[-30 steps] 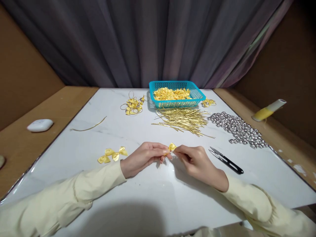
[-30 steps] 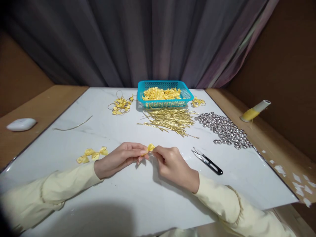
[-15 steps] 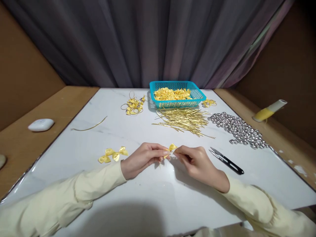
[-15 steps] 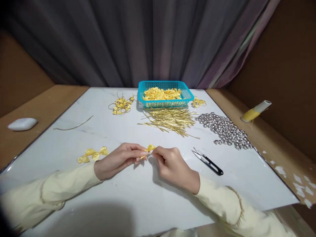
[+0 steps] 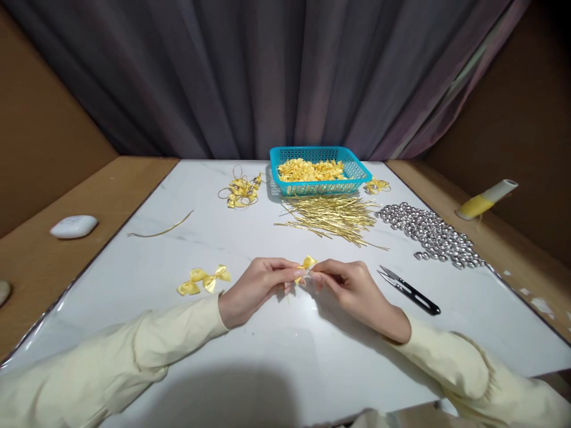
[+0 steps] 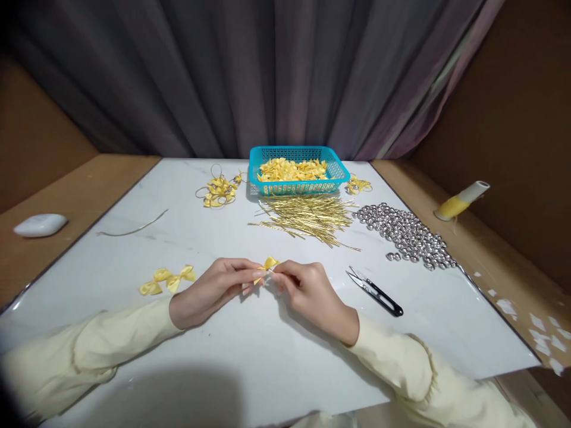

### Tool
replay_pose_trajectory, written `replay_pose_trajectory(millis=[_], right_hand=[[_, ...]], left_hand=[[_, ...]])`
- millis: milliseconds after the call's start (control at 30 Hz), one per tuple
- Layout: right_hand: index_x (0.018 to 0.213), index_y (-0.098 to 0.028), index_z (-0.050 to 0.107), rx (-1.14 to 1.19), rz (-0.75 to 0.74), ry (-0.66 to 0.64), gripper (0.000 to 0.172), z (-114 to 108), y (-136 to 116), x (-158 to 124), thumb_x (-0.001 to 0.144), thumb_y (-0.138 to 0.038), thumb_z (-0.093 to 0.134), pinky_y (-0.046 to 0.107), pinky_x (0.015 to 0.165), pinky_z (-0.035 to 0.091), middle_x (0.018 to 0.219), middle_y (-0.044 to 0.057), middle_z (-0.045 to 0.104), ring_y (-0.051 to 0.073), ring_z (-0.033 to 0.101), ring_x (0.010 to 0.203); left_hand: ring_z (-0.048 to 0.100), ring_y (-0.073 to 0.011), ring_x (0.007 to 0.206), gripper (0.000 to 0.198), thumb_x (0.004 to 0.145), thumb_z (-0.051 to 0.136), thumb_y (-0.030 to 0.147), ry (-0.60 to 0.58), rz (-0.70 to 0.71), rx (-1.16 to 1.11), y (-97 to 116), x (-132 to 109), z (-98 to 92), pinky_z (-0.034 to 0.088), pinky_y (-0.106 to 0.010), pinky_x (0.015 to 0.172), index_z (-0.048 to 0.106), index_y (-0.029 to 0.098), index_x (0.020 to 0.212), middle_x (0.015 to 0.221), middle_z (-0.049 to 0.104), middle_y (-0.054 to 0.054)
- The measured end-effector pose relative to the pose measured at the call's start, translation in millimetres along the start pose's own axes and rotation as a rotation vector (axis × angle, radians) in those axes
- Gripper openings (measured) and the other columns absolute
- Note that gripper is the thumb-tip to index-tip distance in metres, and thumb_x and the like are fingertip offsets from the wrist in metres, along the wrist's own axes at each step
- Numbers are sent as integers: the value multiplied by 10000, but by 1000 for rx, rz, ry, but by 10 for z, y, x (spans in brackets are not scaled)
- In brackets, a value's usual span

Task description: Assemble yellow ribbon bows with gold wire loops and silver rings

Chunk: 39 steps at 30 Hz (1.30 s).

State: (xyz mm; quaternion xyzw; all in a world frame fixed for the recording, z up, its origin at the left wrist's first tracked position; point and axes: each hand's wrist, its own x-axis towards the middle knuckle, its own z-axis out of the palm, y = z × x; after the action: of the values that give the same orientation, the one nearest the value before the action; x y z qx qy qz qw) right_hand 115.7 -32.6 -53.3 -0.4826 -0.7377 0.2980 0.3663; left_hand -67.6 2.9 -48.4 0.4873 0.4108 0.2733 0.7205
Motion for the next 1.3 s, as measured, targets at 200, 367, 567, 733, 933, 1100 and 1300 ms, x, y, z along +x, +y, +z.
replay_pose_trajectory(millis=[200,367,567,733,933,1100,1300], right_hand=[[777,-154,650,26,29,-12,192,11,11,-27,844,-200,476,185,502,378,623,8,641,87,518,492],[728,-152,640,37,63,-15,203,13,-10,-35,840,-199,478,186,486,364,595,-4,620,78,480,466],[732,-142,644,25,70,-16,221,15,-31,-45,844,-214,467,193,472,346,587,0,610,76,442,455],[739,-140,642,24,35,10,211,2,-36,-51,840,-207,469,189,480,357,608,9,632,79,469,470],[714,-143,636,-5,-17,49,210,-22,-51,-69,832,-187,468,187,473,367,610,11,647,78,479,459],[744,-140,637,-32,-51,77,197,-30,-51,-91,831,-181,465,187,480,378,606,13,647,80,490,458],[740,-148,626,-66,-67,96,194,-24,-27,-98,833,-187,460,193,496,389,620,15,649,84,511,463]], left_hand=[[421,-82,558,166,683,671,283,17,4,-7,10,-11,11,313,-216,503,669,130,747,654,565,-9],[425,-86,568,195,684,673,305,52,26,65,32,-23,32,327,-220,509,665,130,769,688,570,-18],[424,-86,577,211,699,666,314,68,56,85,7,-10,25,336,-218,512,659,129,801,714,572,-24],[443,-91,581,222,709,656,326,78,108,82,2,-21,21,360,-221,543,669,138,826,678,572,-16],[455,-90,580,222,739,622,353,198,199,75,13,-1,-19,377,-215,563,650,133,749,744,606,-29],[529,-122,683,235,777,583,354,178,214,94,7,-3,-18,406,-225,640,658,132,786,806,647,-51],[555,-193,978,258,837,508,347,148,276,146,66,-50,30,384,-280,863,648,145,762,1054,653,-80]])
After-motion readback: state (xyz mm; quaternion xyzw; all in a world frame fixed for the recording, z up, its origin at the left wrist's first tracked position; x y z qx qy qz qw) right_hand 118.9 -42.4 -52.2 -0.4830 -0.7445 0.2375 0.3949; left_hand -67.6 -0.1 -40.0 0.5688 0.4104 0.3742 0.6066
